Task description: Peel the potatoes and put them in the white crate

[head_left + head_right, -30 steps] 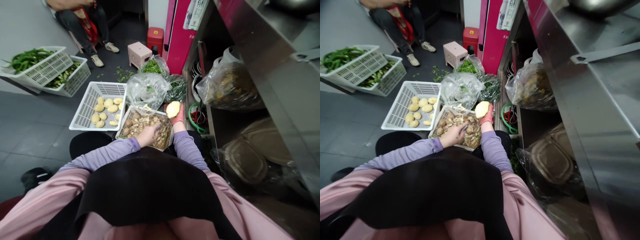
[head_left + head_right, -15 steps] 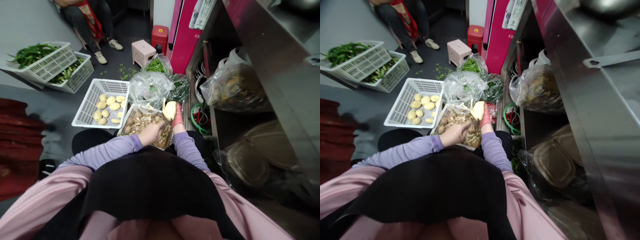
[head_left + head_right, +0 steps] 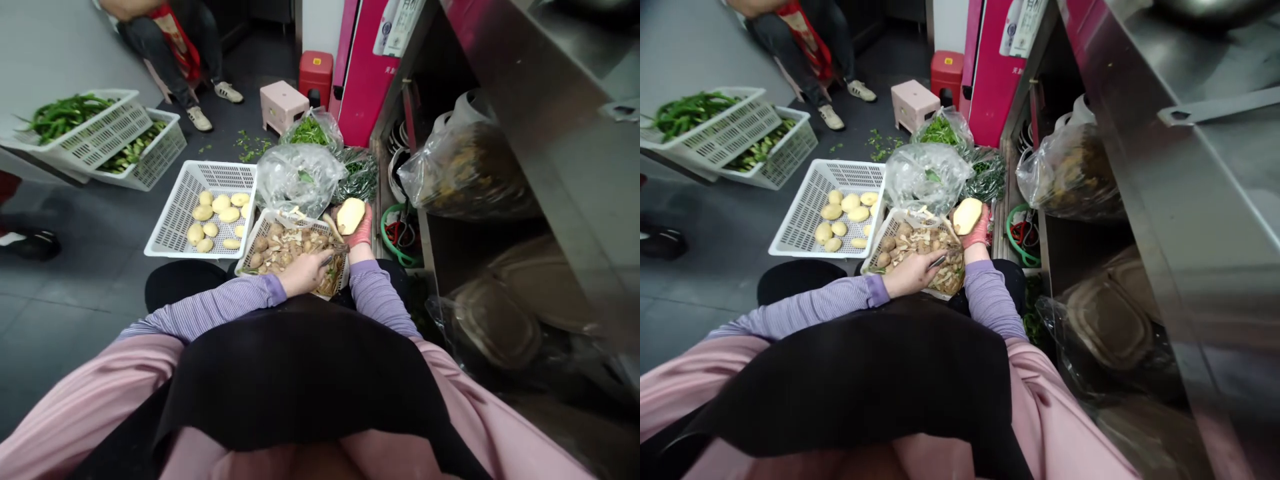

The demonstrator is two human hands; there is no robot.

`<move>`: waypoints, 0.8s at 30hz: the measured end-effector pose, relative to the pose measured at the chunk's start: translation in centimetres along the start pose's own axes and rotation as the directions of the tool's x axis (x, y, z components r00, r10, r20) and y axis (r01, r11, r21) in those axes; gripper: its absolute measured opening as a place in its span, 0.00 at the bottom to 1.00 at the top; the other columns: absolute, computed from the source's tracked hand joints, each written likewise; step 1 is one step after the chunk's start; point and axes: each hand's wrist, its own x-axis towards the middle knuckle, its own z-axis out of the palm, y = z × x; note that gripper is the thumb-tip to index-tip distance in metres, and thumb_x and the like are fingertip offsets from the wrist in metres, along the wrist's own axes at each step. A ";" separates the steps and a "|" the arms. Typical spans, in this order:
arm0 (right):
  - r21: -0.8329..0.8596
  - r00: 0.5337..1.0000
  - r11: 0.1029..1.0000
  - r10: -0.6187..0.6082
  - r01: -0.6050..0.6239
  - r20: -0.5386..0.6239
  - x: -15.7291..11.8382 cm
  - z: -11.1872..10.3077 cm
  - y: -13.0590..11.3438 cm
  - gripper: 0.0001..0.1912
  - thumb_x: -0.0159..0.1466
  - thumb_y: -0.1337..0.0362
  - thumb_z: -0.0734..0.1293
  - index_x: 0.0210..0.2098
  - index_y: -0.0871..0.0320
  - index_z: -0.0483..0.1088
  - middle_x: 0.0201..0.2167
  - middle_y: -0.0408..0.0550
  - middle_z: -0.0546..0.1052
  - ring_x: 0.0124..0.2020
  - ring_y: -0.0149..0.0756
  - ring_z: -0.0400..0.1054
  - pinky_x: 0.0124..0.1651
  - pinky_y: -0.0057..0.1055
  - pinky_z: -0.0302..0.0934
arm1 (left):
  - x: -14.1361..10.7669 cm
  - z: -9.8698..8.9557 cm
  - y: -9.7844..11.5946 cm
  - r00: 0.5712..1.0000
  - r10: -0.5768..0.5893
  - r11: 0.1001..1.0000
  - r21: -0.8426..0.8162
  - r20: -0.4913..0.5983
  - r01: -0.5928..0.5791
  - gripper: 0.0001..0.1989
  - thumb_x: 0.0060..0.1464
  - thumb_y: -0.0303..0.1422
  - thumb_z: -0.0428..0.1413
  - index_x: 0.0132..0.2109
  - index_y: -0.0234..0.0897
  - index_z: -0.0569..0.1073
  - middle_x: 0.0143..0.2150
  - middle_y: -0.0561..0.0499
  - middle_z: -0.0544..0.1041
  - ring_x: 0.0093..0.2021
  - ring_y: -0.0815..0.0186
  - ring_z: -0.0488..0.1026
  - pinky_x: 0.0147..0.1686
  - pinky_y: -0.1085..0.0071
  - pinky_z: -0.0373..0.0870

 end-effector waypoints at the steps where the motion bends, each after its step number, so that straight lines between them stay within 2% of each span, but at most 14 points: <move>1: 0.003 1.000 1.000 0.006 -0.005 -0.022 0.2 -0.1 -0.1 0.25 0.71 0.41 0.59 0.38 0.54 0.75 0.28 0.41 0.82 0.31 0.35 0.77 0.45 0.38 0.79 | 0.2 -0.1 -0.1 1.000 -0.010 1.000 0.003 -0.016 0.010 0.27 0.66 0.27 0.52 0.71 0.36 0.70 0.48 0.41 0.85 0.47 0.56 0.84 0.53 0.65 0.78; 4: -0.043 0.996 0.999 0.009 -0.012 -0.089 0.3 -0.2 0.3 0.23 0.70 0.42 0.60 0.39 0.52 0.76 0.27 0.39 0.81 0.30 0.35 0.76 0.42 0.37 0.78 | 3.1 -1.3 0.2 0.991 -0.050 0.998 0.033 -0.126 0.054 0.30 0.66 0.25 0.51 0.73 0.34 0.67 0.54 0.39 0.84 0.54 0.55 0.83 0.59 0.63 0.75; 6: -0.056 0.992 0.998 -0.019 0.012 -0.125 0.2 -0.1 0.7 0.23 0.70 0.42 0.60 0.39 0.52 0.76 0.27 0.39 0.81 0.29 0.34 0.75 0.40 0.35 0.77 | 4.5 -1.4 0.7 0.990 -0.065 0.996 0.046 -0.125 0.071 0.30 0.66 0.24 0.51 0.73 0.32 0.66 0.56 0.37 0.83 0.56 0.54 0.82 0.61 0.62 0.74; 8: -0.024 0.984 0.998 -0.066 0.063 -0.166 0.1 0.1 0.8 0.24 0.70 0.43 0.58 0.40 0.52 0.77 0.26 0.40 0.80 0.29 0.35 0.76 0.40 0.35 0.77 | 3.9 -0.2 1.0 0.994 -0.085 0.995 0.042 -0.067 0.088 0.31 0.66 0.23 0.50 0.74 0.30 0.65 0.54 0.36 0.83 0.53 0.54 0.83 0.59 0.61 0.76; 11: 0.006 0.965 0.995 -0.098 0.102 -0.244 0.1 0.0 0.3 0.23 0.71 0.43 0.58 0.42 0.51 0.77 0.25 0.38 0.79 0.29 0.35 0.75 0.41 0.37 0.77 | 1.0 2.1 0.5 0.995 -0.099 0.995 0.009 0.015 0.099 0.30 0.66 0.25 0.51 0.74 0.32 0.66 0.51 0.38 0.84 0.50 0.55 0.84 0.56 0.62 0.78; 13: 0.001 0.967 0.997 -0.077 0.079 -0.242 0.1 0.0 -0.3 0.22 0.70 0.42 0.60 0.43 0.50 0.76 0.25 0.37 0.79 0.30 0.35 0.76 0.42 0.37 0.78 | 0.0 2.0 -0.6 0.994 -0.111 0.994 -0.018 -0.012 0.110 0.30 0.66 0.26 0.52 0.73 0.33 0.68 0.53 0.39 0.84 0.51 0.55 0.83 0.57 0.63 0.77; 16: -0.015 0.996 0.999 0.027 -0.029 -0.089 -0.3 -0.1 -0.7 0.24 0.69 0.40 0.61 0.42 0.51 0.76 0.28 0.39 0.82 0.32 0.35 0.77 0.43 0.39 0.79 | 1.7 -1.3 -1.7 0.979 -0.113 0.993 -0.062 -0.170 0.104 0.30 0.66 0.26 0.52 0.73 0.31 0.69 0.58 0.40 0.83 0.58 0.55 0.81 0.62 0.64 0.74; 18: -0.049 0.992 0.991 0.123 -0.123 0.006 -0.8 0.0 -0.5 0.27 0.70 0.38 0.59 0.42 0.54 0.76 0.29 0.43 0.83 0.31 0.36 0.77 0.43 0.40 0.79 | 4.1 -4.5 -1.7 0.974 -0.110 0.992 -0.083 -0.200 0.095 0.28 0.64 0.25 0.54 0.70 0.32 0.73 0.54 0.42 0.84 0.55 0.56 0.81 0.60 0.64 0.75; 21: -0.106 0.980 0.977 0.192 -0.187 0.042 -1.8 0.1 0.6 0.32 0.71 0.36 0.57 0.43 0.56 0.77 0.28 0.46 0.83 0.33 0.38 0.79 0.42 0.40 0.80 | 7.2 -8.6 -0.8 0.983 -0.177 0.981 -0.083 -0.050 0.173 0.27 0.62 0.24 0.57 0.68 0.34 0.76 0.37 0.47 0.84 0.38 0.60 0.82 0.47 0.66 0.79; 22: -0.122 0.980 0.975 0.194 -0.187 0.051 -2.0 0.1 1.0 0.33 0.70 0.35 0.57 0.44 0.56 0.77 0.29 0.46 0.83 0.35 0.39 0.80 0.42 0.40 0.80 | 7.8 -9.4 -0.3 0.977 -0.215 0.974 -0.067 0.007 0.215 0.28 0.61 0.24 0.57 0.68 0.35 0.76 0.32 0.49 0.82 0.33 0.61 0.81 0.43 0.67 0.78; 24: -0.150 0.982 0.974 0.180 -0.169 0.063 -2.4 0.1 1.7 0.32 0.70 0.34 0.60 0.45 0.56 0.77 0.30 0.46 0.83 0.38 0.40 0.81 0.43 0.39 0.80 | 8.6 -10.0 0.4 0.959 -0.274 0.961 -0.008 0.071 0.276 0.28 0.60 0.22 0.56 0.67 0.36 0.77 0.28 0.50 0.80 0.29 0.61 0.79 0.38 0.67 0.78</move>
